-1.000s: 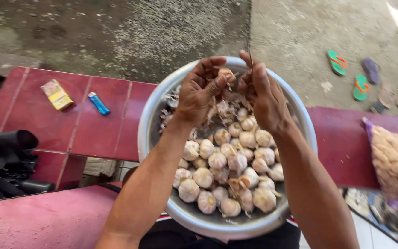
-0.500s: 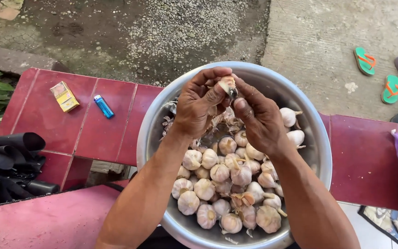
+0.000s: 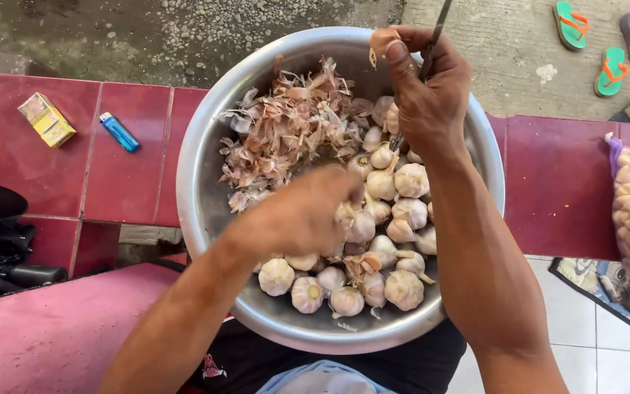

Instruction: A person is manually peeling garlic bulbs by breaking them into cloves and removing the skin using their hands and a small knife.

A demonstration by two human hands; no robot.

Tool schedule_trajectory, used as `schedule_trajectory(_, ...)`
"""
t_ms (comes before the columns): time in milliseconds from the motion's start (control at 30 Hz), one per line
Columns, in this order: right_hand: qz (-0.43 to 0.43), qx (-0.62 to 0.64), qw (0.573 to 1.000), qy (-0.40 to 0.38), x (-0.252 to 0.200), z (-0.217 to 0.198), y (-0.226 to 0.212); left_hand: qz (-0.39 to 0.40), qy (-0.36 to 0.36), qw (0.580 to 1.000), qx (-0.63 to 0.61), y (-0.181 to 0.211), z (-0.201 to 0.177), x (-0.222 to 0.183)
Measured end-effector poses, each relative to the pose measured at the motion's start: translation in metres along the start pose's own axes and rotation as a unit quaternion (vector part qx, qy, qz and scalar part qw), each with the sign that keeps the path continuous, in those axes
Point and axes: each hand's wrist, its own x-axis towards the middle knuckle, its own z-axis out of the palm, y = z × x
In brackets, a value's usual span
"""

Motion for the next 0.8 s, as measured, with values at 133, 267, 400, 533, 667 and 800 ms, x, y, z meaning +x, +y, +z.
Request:
schedule_trajectory(133,-0.02,0.013,1.0,-0.017,-0.003,0.005,0.001,-0.024,-0.06,0.997,0.046,-0.012,0.054,0.003)
schedule_trajectory(267,-0.034,0.01,0.999,-0.024,-0.004,0.006,0.001,0.157,0.129,0.971,0.126,-0.049,0.104,0.021)
schedule_trajectory(400,-0.038,0.016,0.999,-0.02,-0.002,0.007,0.004,0.272,0.252,0.921,0.116,-0.067,0.119,0.025)
schedule_trajectory(533,-0.038,-0.001,0.999,-0.024,-0.003,0.005,0.008,0.273,0.245,0.925,0.1,-0.081,0.121,0.023)
schedule_trajectory(667,-0.021,-0.038,0.999,-0.015,-0.005,0.005,0.011,0.294,0.267,0.914,0.084,-0.087,0.121,0.019)
schedule_trajectory(800,-0.033,-0.03,0.999,-0.014,-0.004,0.003,0.016,0.32,0.249,0.912,0.058,-0.092,0.118,0.012)
